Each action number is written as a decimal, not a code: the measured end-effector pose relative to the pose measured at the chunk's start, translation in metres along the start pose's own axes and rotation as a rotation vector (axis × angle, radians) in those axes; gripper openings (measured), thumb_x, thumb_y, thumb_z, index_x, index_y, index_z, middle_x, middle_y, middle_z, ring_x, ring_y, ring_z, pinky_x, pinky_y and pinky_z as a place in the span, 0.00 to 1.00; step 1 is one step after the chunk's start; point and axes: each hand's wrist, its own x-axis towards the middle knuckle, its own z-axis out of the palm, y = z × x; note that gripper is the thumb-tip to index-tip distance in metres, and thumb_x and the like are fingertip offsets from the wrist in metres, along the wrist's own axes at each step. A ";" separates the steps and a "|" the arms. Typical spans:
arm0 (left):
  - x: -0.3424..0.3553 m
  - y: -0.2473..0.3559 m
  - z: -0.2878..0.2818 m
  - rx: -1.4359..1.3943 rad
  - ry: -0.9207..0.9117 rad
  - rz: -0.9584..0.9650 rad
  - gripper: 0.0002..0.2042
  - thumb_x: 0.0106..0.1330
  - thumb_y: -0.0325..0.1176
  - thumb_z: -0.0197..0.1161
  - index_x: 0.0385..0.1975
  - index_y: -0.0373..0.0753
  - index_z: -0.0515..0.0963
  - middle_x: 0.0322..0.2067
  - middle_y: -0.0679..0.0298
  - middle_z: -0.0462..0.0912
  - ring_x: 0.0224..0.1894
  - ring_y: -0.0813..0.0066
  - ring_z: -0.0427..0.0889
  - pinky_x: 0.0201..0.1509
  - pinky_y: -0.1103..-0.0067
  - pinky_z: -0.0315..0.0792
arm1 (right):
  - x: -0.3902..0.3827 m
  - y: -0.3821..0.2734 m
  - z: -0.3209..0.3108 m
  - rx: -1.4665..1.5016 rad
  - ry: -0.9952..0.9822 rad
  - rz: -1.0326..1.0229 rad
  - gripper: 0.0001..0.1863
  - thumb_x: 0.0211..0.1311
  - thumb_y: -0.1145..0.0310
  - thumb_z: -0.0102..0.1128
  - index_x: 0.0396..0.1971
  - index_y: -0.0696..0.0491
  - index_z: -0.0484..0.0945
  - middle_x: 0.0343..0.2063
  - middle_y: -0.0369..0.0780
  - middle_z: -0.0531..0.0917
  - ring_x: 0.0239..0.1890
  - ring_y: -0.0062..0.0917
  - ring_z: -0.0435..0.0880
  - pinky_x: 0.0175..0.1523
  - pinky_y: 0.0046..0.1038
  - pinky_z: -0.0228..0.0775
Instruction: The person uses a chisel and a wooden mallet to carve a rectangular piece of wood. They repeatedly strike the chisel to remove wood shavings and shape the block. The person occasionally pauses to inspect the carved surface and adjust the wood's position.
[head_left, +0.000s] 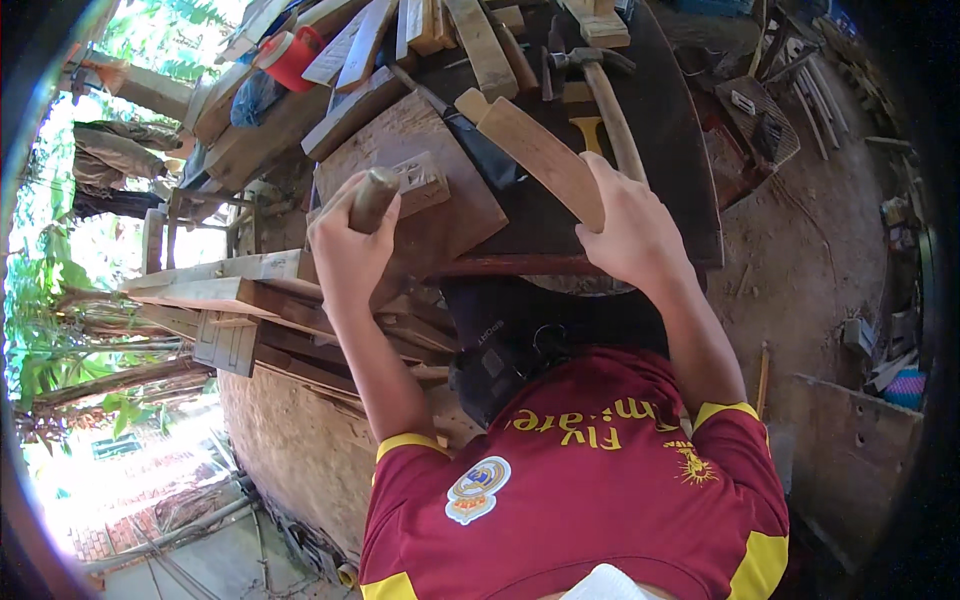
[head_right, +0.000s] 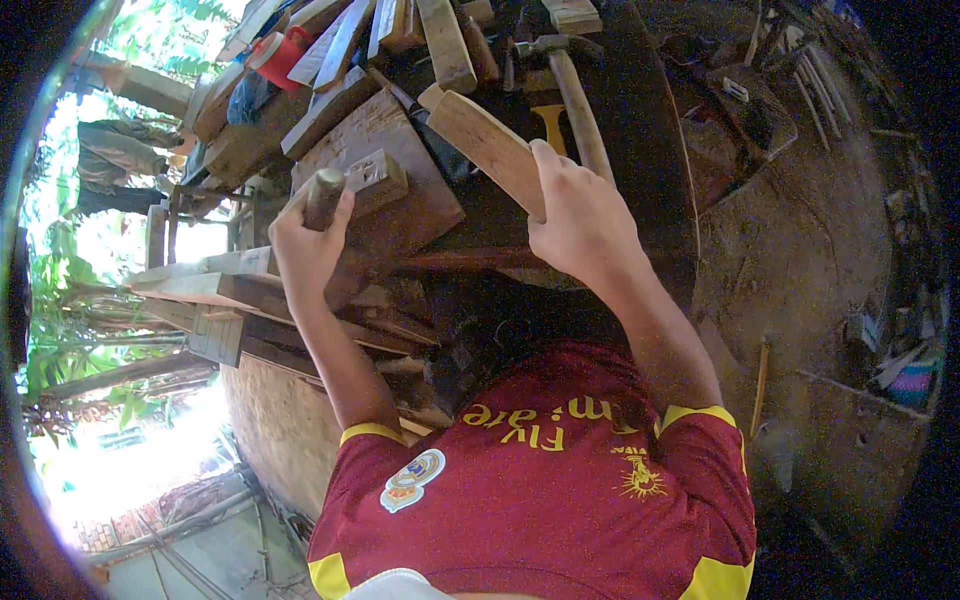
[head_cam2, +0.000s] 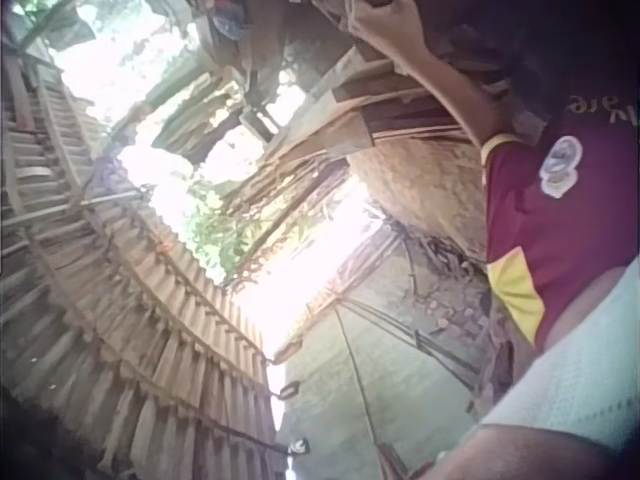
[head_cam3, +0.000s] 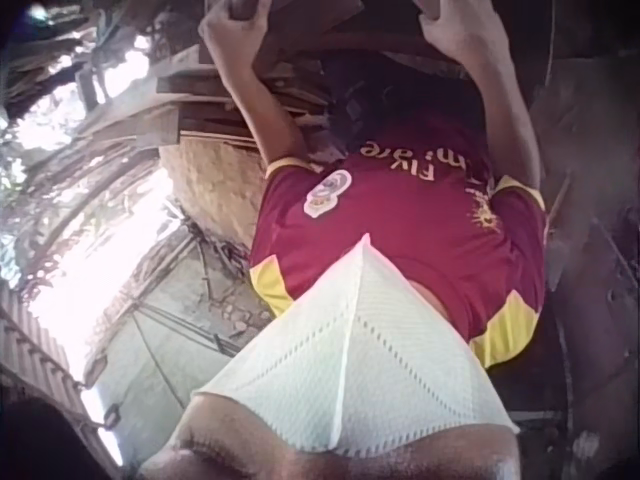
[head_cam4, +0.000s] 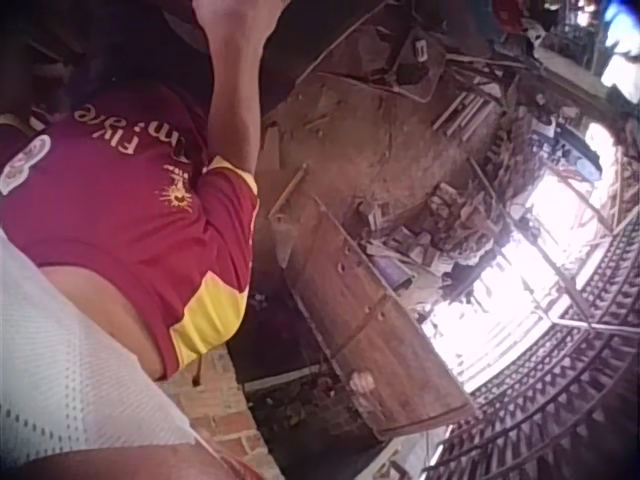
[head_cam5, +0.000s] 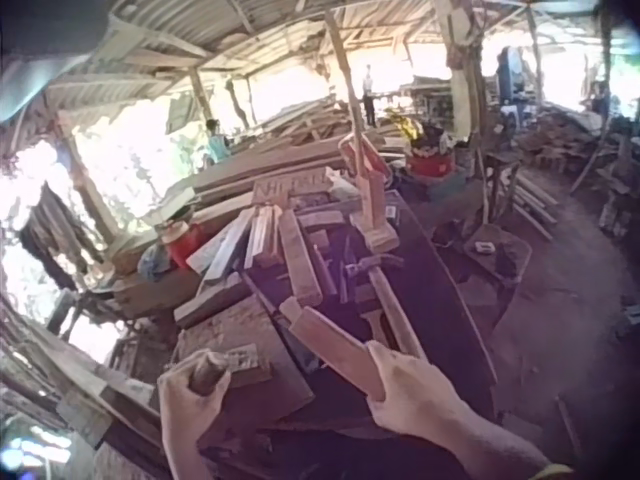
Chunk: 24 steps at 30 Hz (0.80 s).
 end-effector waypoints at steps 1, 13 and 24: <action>0.000 0.000 0.002 -0.021 -0.020 -0.051 0.15 0.57 0.34 0.70 0.39 0.31 0.81 0.34 0.54 0.85 0.39 0.57 0.85 0.45 0.71 0.75 | 0.002 0.001 0.004 -0.085 0.006 0.004 0.34 0.49 0.72 0.67 0.59 0.54 0.65 0.48 0.50 0.79 0.53 0.45 0.77 0.54 0.41 0.70; -0.015 0.028 0.004 -0.130 0.020 -0.198 0.13 0.50 0.29 0.72 0.34 0.33 0.80 0.36 0.58 0.83 0.37 0.51 0.82 0.41 0.71 0.73 | 0.020 -0.015 0.032 -0.185 0.390 -0.398 0.29 0.53 0.70 0.67 0.56 0.57 0.71 0.47 0.45 0.79 0.53 0.41 0.75 0.58 0.37 0.66; -0.011 0.027 0.021 -0.098 0.028 -0.103 0.12 0.54 0.30 0.70 0.37 0.35 0.80 0.32 0.55 0.82 0.34 0.50 0.83 0.39 0.73 0.74 | 0.048 -0.025 0.083 0.207 0.505 -0.747 0.13 0.49 0.78 0.66 0.38 0.54 0.82 0.36 0.38 0.81 0.37 0.33 0.80 0.39 0.30 0.76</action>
